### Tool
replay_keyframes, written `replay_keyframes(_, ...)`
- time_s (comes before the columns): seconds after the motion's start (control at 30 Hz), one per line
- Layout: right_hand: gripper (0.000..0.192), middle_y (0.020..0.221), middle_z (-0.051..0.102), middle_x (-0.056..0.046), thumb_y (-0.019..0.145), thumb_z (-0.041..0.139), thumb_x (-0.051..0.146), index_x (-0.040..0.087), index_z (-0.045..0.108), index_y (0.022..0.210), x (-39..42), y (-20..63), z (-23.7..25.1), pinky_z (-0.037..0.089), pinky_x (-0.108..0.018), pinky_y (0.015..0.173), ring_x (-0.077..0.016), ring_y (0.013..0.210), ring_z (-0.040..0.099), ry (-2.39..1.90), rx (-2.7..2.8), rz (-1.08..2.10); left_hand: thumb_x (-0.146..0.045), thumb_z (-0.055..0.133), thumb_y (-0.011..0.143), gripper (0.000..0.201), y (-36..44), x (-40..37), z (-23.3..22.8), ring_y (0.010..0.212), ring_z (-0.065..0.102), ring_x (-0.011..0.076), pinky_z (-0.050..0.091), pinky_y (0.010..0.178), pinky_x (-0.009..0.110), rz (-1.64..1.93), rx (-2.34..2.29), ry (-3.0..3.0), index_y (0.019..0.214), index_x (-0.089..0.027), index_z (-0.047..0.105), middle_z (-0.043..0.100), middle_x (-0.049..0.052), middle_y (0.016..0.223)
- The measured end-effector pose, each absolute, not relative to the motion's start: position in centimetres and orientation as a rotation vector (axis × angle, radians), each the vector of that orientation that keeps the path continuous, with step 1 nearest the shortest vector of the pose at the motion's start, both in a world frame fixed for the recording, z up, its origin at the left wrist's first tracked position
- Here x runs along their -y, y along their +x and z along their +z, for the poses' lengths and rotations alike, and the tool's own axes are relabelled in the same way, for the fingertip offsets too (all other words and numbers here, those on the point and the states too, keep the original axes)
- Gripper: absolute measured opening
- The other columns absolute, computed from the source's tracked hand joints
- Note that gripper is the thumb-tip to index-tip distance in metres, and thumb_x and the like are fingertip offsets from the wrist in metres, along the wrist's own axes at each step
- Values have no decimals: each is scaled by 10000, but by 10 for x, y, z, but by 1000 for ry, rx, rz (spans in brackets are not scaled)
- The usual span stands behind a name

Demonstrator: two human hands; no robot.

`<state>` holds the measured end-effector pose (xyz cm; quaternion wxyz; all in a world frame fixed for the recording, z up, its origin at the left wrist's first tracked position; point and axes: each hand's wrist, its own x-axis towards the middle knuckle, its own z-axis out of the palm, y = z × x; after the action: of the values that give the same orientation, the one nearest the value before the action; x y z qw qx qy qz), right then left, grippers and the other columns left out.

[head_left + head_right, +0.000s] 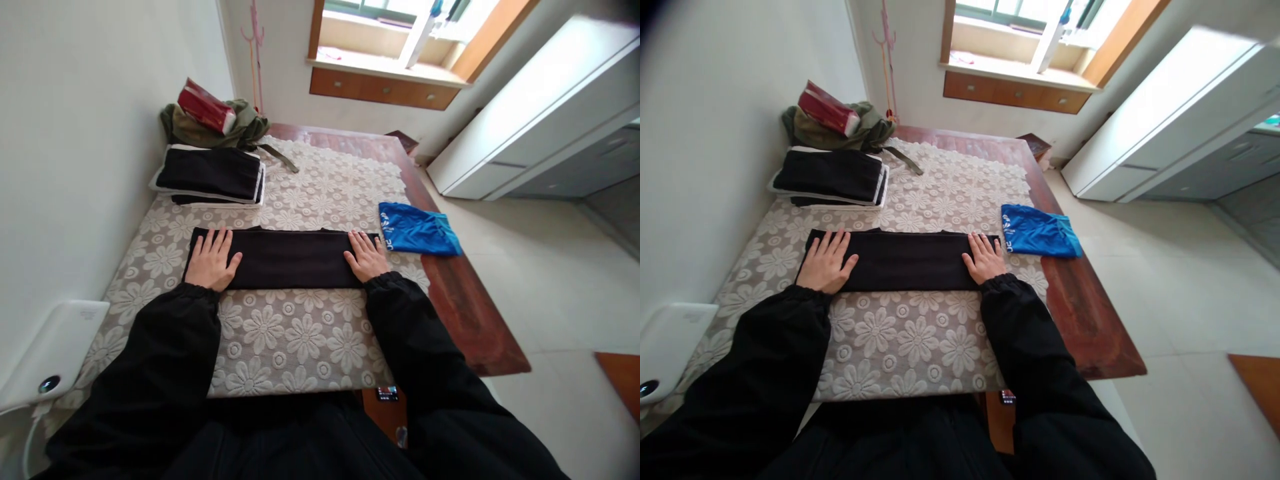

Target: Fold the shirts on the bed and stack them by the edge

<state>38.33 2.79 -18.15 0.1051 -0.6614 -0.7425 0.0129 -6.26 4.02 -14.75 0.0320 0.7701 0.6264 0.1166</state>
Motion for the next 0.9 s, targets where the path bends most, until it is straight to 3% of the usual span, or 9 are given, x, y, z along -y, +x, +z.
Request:
replay_keyframes(0.23, 676, 1790, 354, -65, 1109, 355, 495, 191, 424, 1709, -29, 401, -178, 204, -509, 1377, -260, 1667, 302, -1874, 2313, 147, -507, 315, 1068, 747, -75, -46, -145, 1672, 288, 317, 150, 1389, 519, 253, -1892, 2373, 1707, -129, 394, 383, 100, 1772)
replay_keyframes(0.43, 654, 1765, 410, -82, 1101, 393, 479, 204, 466, 1690, -27, 403, -182, 200, -598, 1363, -337, 1658, 303, -1912, 2221, 48, -511, 304, 1065, 768, -80, -46, -151, 1693, 204, 358, 101, 1387, 559, 314, -1948, 2354, 1711, -103, 380, 335, 108, 1794)
replay_keyframes(0.9, 675, 1771, 394, -100, 1094, 410, 502, 162, 487, 1672, -29, 410, -185, 240, -554, 1368, -337, 1669, 276, -1863, 2225, 126, -535, 313, 1064, 759, -80, -46, -150, 1668, 280, 345, 162, 1377, 533, 361, -1942, 2352, 1696, -127, 421, 393, 97, 1768)
